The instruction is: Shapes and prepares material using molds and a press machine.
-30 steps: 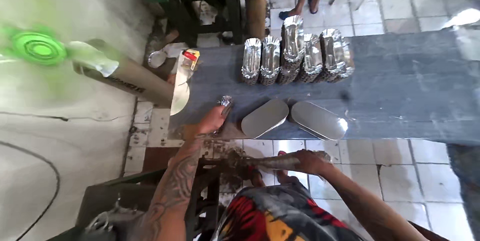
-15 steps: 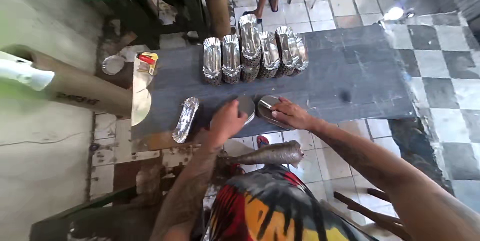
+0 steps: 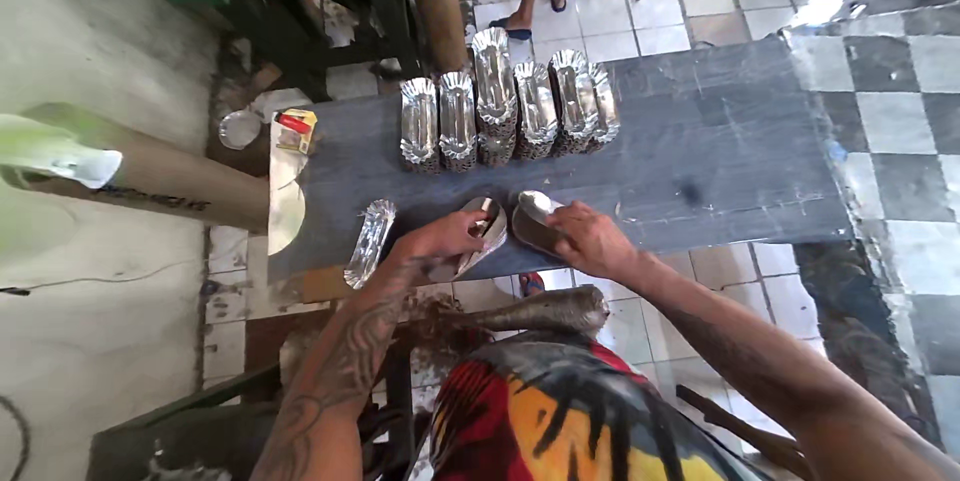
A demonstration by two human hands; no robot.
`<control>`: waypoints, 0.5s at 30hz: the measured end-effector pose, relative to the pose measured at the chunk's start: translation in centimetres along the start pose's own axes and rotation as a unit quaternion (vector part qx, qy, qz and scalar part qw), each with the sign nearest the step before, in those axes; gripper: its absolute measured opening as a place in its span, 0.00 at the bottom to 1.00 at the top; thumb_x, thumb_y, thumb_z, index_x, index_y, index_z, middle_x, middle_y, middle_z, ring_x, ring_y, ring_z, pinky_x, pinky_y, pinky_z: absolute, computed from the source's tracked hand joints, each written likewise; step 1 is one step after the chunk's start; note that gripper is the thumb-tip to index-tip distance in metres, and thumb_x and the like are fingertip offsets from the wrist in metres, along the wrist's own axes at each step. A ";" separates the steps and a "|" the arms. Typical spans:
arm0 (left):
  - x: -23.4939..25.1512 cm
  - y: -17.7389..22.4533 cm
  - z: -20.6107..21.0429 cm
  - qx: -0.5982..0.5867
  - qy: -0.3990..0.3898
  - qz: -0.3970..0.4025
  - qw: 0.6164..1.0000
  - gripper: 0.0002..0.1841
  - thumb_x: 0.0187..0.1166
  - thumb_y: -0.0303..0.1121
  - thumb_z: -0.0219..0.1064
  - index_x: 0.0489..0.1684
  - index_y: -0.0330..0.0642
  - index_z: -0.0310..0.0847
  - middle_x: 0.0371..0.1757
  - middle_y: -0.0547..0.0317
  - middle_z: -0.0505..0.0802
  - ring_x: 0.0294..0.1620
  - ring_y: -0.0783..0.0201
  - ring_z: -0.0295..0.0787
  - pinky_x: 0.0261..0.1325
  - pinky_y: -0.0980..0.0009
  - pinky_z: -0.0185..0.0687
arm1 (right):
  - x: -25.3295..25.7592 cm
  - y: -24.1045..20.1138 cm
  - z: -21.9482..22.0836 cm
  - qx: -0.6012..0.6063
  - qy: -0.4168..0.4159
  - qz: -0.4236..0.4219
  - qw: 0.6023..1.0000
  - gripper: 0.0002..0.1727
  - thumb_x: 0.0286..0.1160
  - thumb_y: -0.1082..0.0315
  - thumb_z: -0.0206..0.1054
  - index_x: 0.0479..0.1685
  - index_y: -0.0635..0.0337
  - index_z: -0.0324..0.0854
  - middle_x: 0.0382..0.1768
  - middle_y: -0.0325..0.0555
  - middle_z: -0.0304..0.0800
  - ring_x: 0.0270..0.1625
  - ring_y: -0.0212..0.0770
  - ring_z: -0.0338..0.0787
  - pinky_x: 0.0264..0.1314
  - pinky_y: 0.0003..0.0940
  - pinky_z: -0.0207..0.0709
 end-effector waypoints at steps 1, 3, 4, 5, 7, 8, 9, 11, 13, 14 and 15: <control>-0.4 -0.7 0.7 0.024 0.049 0.011 0.998 0.33 0.75 0.36 0.74 0.84 0.50 0.69 0.54 0.41 0.92 0.45 0.47 0.93 0.50 0.47 0.90 | 0.5 -1.2 -1.3 -0.002 -0.019 0.035 0.999 0.19 0.73 0.68 0.64 0.62 0.66 0.86 0.58 0.55 0.91 0.65 0.56 0.87 0.70 0.53 0.80; -1.7 0.7 1.9 0.100 0.120 0.011 0.988 0.32 0.80 0.36 0.68 0.86 0.49 0.65 0.53 0.39 0.92 0.46 0.42 0.93 0.49 0.40 0.88 | 0.9 -3.0 -1.9 -0.002 -0.060 0.088 0.994 0.19 0.76 0.70 0.63 0.63 0.68 0.83 0.60 0.58 0.88 0.67 0.58 0.85 0.72 0.54 0.77; -2.9 2.3 2.5 0.122 0.150 0.013 0.981 0.27 0.84 0.34 0.62 0.84 0.45 0.67 0.49 0.38 0.92 0.45 0.41 0.92 0.48 0.38 0.86 | 0.9 -3.6 -1.6 0.005 -0.066 0.098 0.993 0.16 0.75 0.72 0.64 0.58 0.70 0.84 0.59 0.60 0.88 0.66 0.59 0.84 0.72 0.54 0.77; -4.9 4.0 3.1 0.107 0.186 0.023 0.976 0.22 0.86 0.30 0.57 0.79 0.42 0.71 0.47 0.38 0.92 0.46 0.42 0.91 0.49 0.40 0.86 | 0.7 -4.4 -1.4 0.032 -0.060 0.102 0.992 0.14 0.75 0.74 0.64 0.56 0.71 0.84 0.58 0.62 0.88 0.66 0.59 0.85 0.72 0.54 0.76; -9.2 5.2 4.5 -0.093 0.286 0.055 0.952 0.20 0.82 0.25 0.51 0.67 0.36 0.81 0.49 0.46 0.92 0.49 0.55 0.90 0.54 0.52 0.86 | 0.5 -6.9 -1.0 0.184 -0.025 0.121 0.975 0.18 0.82 0.74 0.57 0.66 0.71 0.80 0.62 0.59 0.87 0.66 0.50 0.86 0.72 0.47 0.78; -11.1 5.0 5.5 -0.244 0.321 0.055 0.914 0.18 0.77 0.25 0.50 0.58 0.39 0.82 0.46 0.55 0.92 0.46 0.66 0.90 0.50 0.62 0.89 | 0.4 -8.6 -0.2 0.309 -0.001 0.152 0.939 0.18 0.85 0.73 0.54 0.69 0.67 0.79 0.59 0.51 0.89 0.58 0.41 0.89 0.64 0.40 0.84; -12.4 4.5 6.6 -0.378 0.334 0.038 0.863 0.16 0.72 0.27 0.51 0.52 0.43 0.81 0.43 0.61 0.93 0.42 0.69 0.92 0.45 0.65 0.91 | 0.4 -10.5 1.2 0.444 0.029 0.183 0.877 0.17 0.87 0.72 0.52 0.68 0.62 0.78 0.48 0.46 0.92 0.46 0.37 0.93 0.51 0.36 0.89; -13.8 2.6 8.7 -0.528 0.334 0.010 0.781 0.15 0.72 0.29 0.52 0.54 0.46 0.78 0.43 0.60 0.92 0.42 0.66 0.92 0.43 0.62 0.91 | 1.0 -14.3 4.3 0.612 0.055 0.236 0.753 0.15 0.87 0.69 0.49 0.63 0.56 0.77 0.39 0.44 0.92 0.38 0.38 0.92 0.43 0.40 0.90; -14.9 1.5 10.9 -0.590 0.352 -0.023 0.726 0.14 0.75 0.28 0.51 0.54 0.46 0.77 0.41 0.60 0.91 0.41 0.66 0.91 0.42 0.63 0.90 | 1.1 -16.9 6.8 0.641 0.020 0.260 0.722 0.16 0.87 0.69 0.49 0.63 0.57 0.77 0.39 0.44 0.92 0.39 0.38 0.93 0.45 0.40 0.90; -15.7 1.3 11.6 -0.614 0.367 -0.032 0.698 0.12 0.75 0.27 0.50 0.49 0.46 0.76 0.38 0.60 0.91 0.38 0.66 0.91 0.40 0.64 0.89 | 1.0 -17.5 7.2 0.643 -0.020 0.259 0.721 0.16 0.85 0.71 0.50 0.64 0.58 0.77 0.40 0.46 0.92 0.41 0.39 0.93 0.47 0.41 0.90; -16.5 1.2 12.3 -0.635 0.383 -0.029 0.670 0.11 0.75 0.26 0.48 0.42 0.47 0.77 0.34 0.61 0.91 0.35 0.68 0.91 0.37 0.66 0.89 | 0.8 -17.7 7.1 0.649 -0.078 0.242 0.717 0.16 0.84 0.73 0.51 0.66 0.59 0.76 0.43 0.47 0.92 0.44 0.40 0.93 0.51 0.42 0.89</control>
Point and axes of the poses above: each hand's wrist, its own x-axis towards the middle knuckle, its own z-axis out of the palm, y = z × x, the point moved 1 cm from there along x, towards the middle knuckle
